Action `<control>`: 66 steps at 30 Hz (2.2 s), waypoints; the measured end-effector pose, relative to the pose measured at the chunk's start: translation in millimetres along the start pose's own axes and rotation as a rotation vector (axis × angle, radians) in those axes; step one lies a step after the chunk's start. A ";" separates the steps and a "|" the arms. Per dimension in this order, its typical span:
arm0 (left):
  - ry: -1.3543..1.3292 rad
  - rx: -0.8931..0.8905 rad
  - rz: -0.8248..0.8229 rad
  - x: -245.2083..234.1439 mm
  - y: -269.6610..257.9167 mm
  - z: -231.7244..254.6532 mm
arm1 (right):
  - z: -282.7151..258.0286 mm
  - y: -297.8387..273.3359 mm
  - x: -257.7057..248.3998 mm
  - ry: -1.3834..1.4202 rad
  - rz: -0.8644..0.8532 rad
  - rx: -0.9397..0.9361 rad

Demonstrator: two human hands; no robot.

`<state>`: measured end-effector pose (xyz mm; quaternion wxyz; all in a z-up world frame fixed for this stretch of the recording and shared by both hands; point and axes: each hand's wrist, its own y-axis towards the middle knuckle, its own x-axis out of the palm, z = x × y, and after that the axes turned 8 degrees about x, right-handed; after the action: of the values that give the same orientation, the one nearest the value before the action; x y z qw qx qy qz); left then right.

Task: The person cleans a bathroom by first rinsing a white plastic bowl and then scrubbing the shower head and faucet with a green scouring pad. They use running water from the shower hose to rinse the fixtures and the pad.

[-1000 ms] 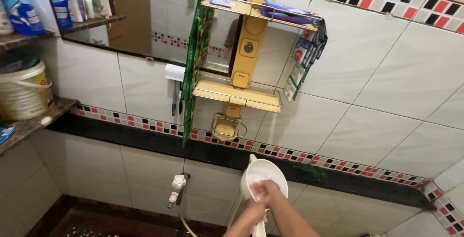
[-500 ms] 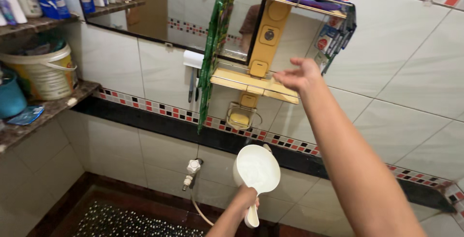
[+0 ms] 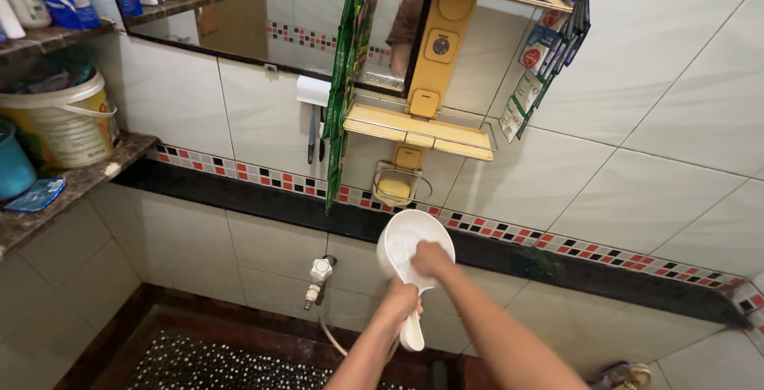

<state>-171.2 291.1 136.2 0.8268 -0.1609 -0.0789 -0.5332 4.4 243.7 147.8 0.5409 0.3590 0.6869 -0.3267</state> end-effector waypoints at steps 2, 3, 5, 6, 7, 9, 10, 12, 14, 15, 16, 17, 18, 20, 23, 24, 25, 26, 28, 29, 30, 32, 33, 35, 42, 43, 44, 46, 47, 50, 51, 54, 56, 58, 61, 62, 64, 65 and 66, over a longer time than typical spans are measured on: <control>-0.007 0.025 0.011 1.4 -7.5 2.7 | -8.3 -11.5 21.2 -0.040 -0.050 0.059; 0.001 -0.001 0.024 1.3 -11.7 4.4 | -12.8 -16.7 31.0 0.113 -0.118 0.170; 0.016 -0.053 0.050 0.2 -21.5 6.9 | -19.7 -31.8 49.8 0.424 -0.234 0.346; 0.039 -0.084 0.064 0.9 -24.5 9.2 | -24.2 -36.8 54.0 0.811 -0.341 0.510; 0.063 -0.115 0.081 -1.4 -27.7 11.8 | -31.5 -37.9 52.4 1.243 -0.419 0.702; 0.059 -0.135 0.097 -8.3 -29.8 20.6 | -53.7 -19.0 19.7 2.305 -0.438 1.040; 0.032 -0.123 0.096 -12.7 -28.9 26.3 | -67.9 -3.3 -10.2 2.546 -0.465 1.070; 0.005 -0.099 0.085 -16.1 -30.3 32.8 | -91.6 33.6 -95.0 2.782 -0.388 0.836; 0.010 -0.064 0.072 -17.0 -32.4 38.3 | -112.7 67.4 -192.8 2.644 -0.673 -0.098; 0.005 -0.061 0.073 -17.7 -32.8 41.1 | -120.4 80.2 -239.8 2.394 -0.570 0.123; 0.001 -0.058 0.073 -16.1 -34.0 43.2 | -129.6 86.9 -276.9 2.311 -0.423 0.140; -0.003 -0.047 0.075 -16.7 -32.8 48.6 | -139.6 85.6 -311.6 2.178 -0.421 0.171; -0.014 -0.046 0.078 -17.8 -33.5 52.5 | -143.7 82.3 -332.2 2.045 -0.418 0.199; -0.038 -0.037 0.085 -21.6 -31.8 58.5 | -140.0 75.6 -348.9 1.958 -0.391 0.156; -0.018 -0.053 0.099 -28.1 -28.7 58.2 | -120.0 53.0 -328.4 1.735 -0.190 0.269; -0.031 -0.046 0.103 -30.3 -26.3 56.5 | -111.1 44.9 -310.7 1.651 -0.168 0.193; -0.041 -0.042 0.106 -33.7 -24.7 53.9 | -103.7 37.0 -291.2 1.568 -0.144 0.121; -0.052 -0.038 0.109 -36.7 -22.6 50.8 | -99.1 30.2 -272.4 1.534 -0.087 0.178; -0.046 -0.036 0.132 -39.7 -15.5 44.3 | -91.2 17.8 -245.1 1.235 0.270 0.210; -0.040 -0.036 0.140 -40.7 -13.0 41.6 | -89.8 9.5 -235.5 0.957 0.552 0.183; -0.038 -0.043 0.146 -42.9 -11.5 39.0 | -89.0 2.8 -233.7 0.661 0.814 0.150; -0.030 -0.055 0.162 -49.1 -6.4 37.1 | -92.2 -5.1 -240.0 0.514 0.922 -0.028; -0.032 -0.057 0.150 -51.5 -5.7 35.9 | -93.4 -7.6 -247.2 0.437 0.972 -0.118; -0.036 -0.061 0.128 -56.8 -6.3 32.9 | -92.9 -4.7 -264.5 0.215 0.802 0.042; -0.034 -0.103 0.171 -88.8 -8.1 34.5 | -84.2 98.9 -290.3 0.022 0.119 0.052; -0.027 -0.117 0.188 -93.8 -9.5 33.7 | -87.7 112.3 -284.7 0.064 0.034 0.038; -0.019 -0.131 0.206 -99.2 -10.7 33.3 | -94.8 123.6 -280.6 0.107 -0.037 0.026; -0.054 -0.121 0.228 -110.3 -17.9 30.8 | -129.0 137.6 -264.1 0.149 -0.121 -0.001; -0.073 -0.103 0.241 -115.4 -16.9 34.7 | -155.9 143.0 -260.7 0.106 -0.125 -0.031; 0.100 -0.151 0.315 -126.5 -21.8 46.4 | -222.3 135.2 -253.0 0.046 -0.041 -0.306; 0.092 -0.159 0.333 -132.0 -22.9 51.6 | -232.1 128.2 -253.0 -0.029 -0.013 -0.250; 0.084 -0.165 0.361 -138.8 -23.4 59.4 | -204.8 106.3 -258.3 0.048 0.015 -0.358; 0.088 -0.125 0.366 -138.2 -16.2 62.8 | -155.3 98.7 -268.1 0.105 0.042 -0.467; 0.067 -0.182 0.365 -136.7 -15.5 60.8 | -95.5 88.1 -276.3 0.058 0.092 -0.424; 0.046 -0.148 0.319 -137.1 -14.6 66.9 | -28.9 83.9 -294.7 -0.048 0.272 -0.123; 0.038 -0.116 0.296 -135.6 -14.4 70.1 | -10.2 83.7 -301.3 0.251 0.312 0.098; 0.069 -0.160 0.291 -131.7 -17.5 73.1 | 7.1 96.3 -306.5 0.084 0.371 0.112; 0.084 -0.186 0.292 -130.9 -20.3 74.0 | 10.9 103.6 -304.6 0.001 0.395 0.117; 0.078 -0.179 0.286 -131.5 -22.5 75.0 | 11.2 110.9 -301.5 -0.057 0.325 0.132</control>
<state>-243.6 421.4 170.8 0.8790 -0.2229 0.0248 -0.4208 151.3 250.8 433.6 0.5813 0.4904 0.5812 -0.2894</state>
